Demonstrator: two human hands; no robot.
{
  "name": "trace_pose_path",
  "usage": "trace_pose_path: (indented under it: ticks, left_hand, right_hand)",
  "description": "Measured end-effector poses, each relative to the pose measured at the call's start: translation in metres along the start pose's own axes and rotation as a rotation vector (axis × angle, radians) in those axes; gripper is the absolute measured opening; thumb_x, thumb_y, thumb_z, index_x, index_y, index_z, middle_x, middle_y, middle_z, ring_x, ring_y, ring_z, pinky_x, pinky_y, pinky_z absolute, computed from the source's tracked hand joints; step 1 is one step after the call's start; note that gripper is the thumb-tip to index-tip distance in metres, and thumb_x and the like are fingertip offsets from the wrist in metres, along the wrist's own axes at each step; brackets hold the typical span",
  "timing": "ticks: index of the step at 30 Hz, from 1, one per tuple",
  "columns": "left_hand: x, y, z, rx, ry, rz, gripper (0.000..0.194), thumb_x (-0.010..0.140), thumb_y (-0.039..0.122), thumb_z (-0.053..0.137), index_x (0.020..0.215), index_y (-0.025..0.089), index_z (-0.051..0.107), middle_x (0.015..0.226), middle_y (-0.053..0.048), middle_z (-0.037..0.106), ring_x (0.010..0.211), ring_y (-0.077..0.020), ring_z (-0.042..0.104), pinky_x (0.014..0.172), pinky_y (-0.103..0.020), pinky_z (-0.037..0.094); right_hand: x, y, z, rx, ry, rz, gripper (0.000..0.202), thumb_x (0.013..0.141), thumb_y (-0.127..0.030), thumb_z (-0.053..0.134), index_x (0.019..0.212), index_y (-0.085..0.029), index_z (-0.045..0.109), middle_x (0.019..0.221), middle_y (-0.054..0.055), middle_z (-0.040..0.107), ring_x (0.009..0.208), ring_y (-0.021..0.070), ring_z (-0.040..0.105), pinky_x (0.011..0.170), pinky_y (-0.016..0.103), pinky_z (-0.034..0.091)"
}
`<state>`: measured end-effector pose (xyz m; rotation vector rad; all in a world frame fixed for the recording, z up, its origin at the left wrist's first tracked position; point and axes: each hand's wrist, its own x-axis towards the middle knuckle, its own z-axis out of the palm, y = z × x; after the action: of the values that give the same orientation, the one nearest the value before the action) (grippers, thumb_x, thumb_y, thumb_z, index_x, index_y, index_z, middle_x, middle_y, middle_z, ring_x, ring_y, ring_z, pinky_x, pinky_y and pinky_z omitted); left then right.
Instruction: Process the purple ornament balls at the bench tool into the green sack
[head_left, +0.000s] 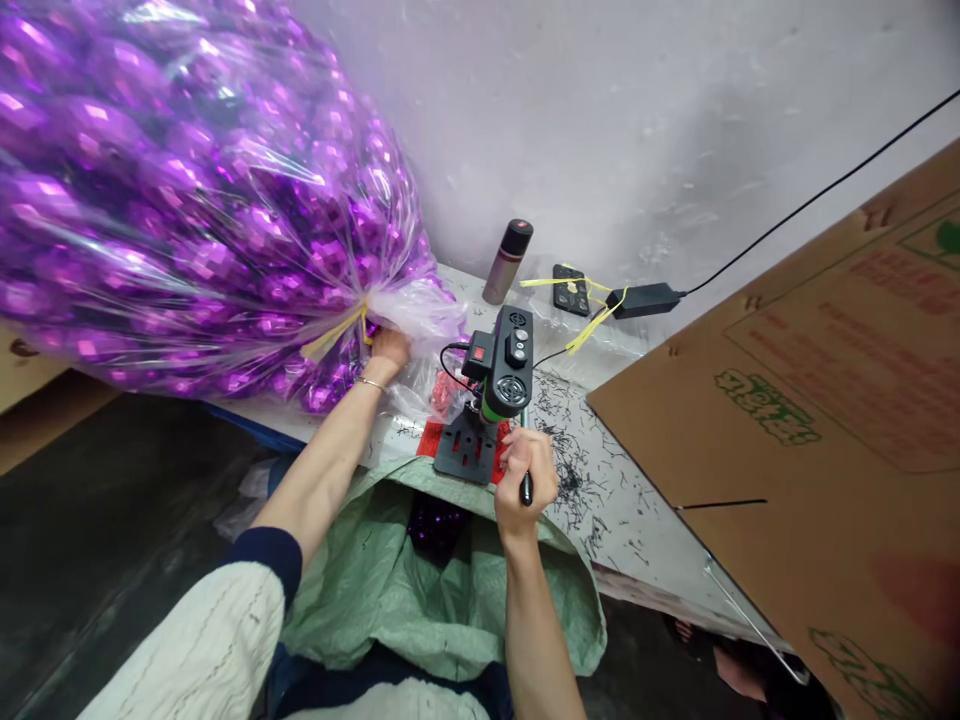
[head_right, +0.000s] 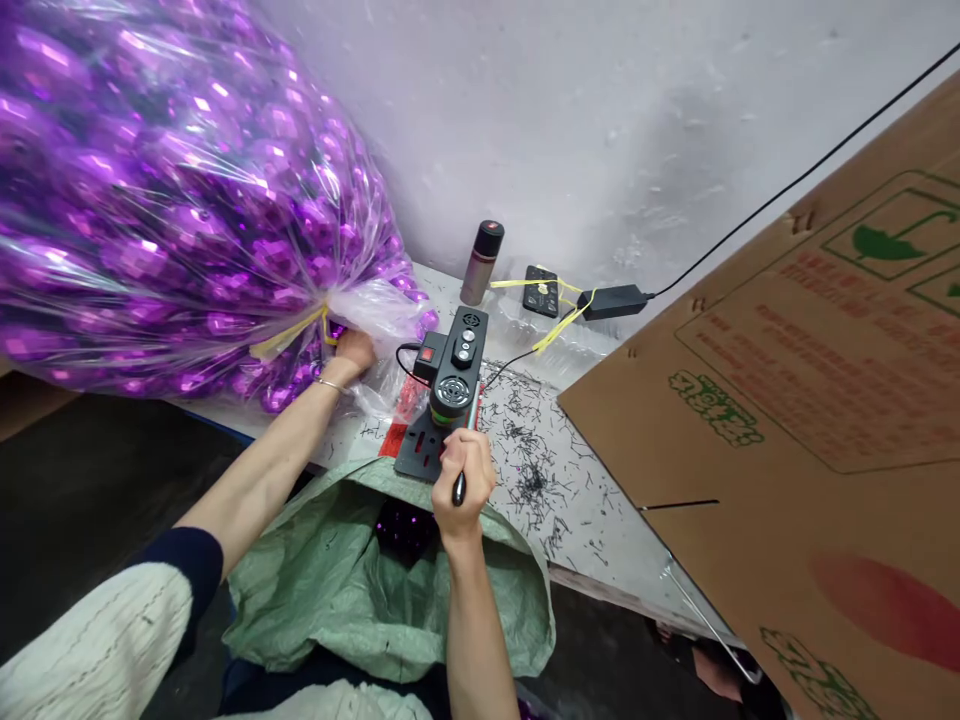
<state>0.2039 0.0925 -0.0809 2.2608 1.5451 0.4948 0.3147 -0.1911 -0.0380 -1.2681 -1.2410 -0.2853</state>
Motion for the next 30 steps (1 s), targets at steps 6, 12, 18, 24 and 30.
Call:
trace_pose_path:
  ticks: [6, 12, 18, 24, 30]
  left_hand:
    - [-0.029, 0.0, -0.008, 0.025, -0.042, -0.006, 0.032, 0.086, 0.02, 0.06, 0.112, 0.003, 0.067, 0.117, -0.027, 0.069, 0.115, -0.0384, 0.064, 0.098, -0.047, 0.05]
    - [-0.123, -0.006, -0.013, -0.444, 0.135, 0.122, 0.058, 0.079, 0.043, 0.074, 0.128, 0.017, 0.059, 0.124, -0.013, 0.068, 0.116, -0.031, 0.066, 0.103, -0.045, 0.052]
    - [-0.194, 0.009, 0.009, -1.089, 0.094, -0.008, 0.068, 0.076, 0.047, 0.078, 0.133, 0.021, 0.053, 0.119, -0.01, 0.072, 0.109, -0.0243, 0.071, 0.098, -0.038, 0.056]
    - [-0.212, 0.032, 0.049, -1.243, -0.007, -0.072, 0.062, 0.078, 0.053, 0.076, 0.129, 0.022, 0.057, 0.121, -0.01, 0.072, 0.11, -0.0251, 0.071, 0.096, -0.038, 0.058]
    - [-0.206, 0.04, 0.073, -1.324, -0.098, -0.063, 0.065, 0.087, 0.058, 0.064, 0.14, 0.025, 0.048, 0.134, -0.012, 0.065, 0.114, -0.0262, 0.069, 0.089, -0.041, 0.061]
  right_hand:
    - [-0.001, 0.001, 0.001, 0.001, 0.005, 0.005, 0.03, 0.099, -0.014, 0.042, 0.071, -0.022, 0.049, 0.072, -0.001, 0.056, 0.072, 0.0143, 0.059, 0.068, 0.03, 0.045]
    - [0.007, -0.004, -0.002, 0.018, -0.008, 0.041, 0.03, 0.099, -0.014, 0.043, 0.071, -0.022, 0.05, 0.072, -0.001, 0.057, 0.071, 0.014, 0.058, 0.068, 0.03, 0.044]
    - [0.02, -0.01, -0.005, 0.042, -0.029, 0.11, 0.033, 0.1, -0.017, 0.045, 0.067, -0.022, 0.048, 0.068, -0.002, 0.053, 0.071, 0.0138, 0.058, 0.068, 0.03, 0.045]
    - [0.025, -0.01, -0.009, 0.058, -0.061, 0.106, 0.035, 0.1, -0.019, 0.044, 0.066, -0.022, 0.046, 0.068, -0.002, 0.052, 0.07, 0.0131, 0.057, 0.067, 0.029, 0.045]
    - [0.035, -0.016, -0.01, -0.014, -0.094, 0.123, 0.035, 0.101, -0.021, 0.043, 0.066, -0.022, 0.048, 0.068, -0.002, 0.053, 0.066, 0.0119, 0.054, 0.065, 0.029, 0.043]
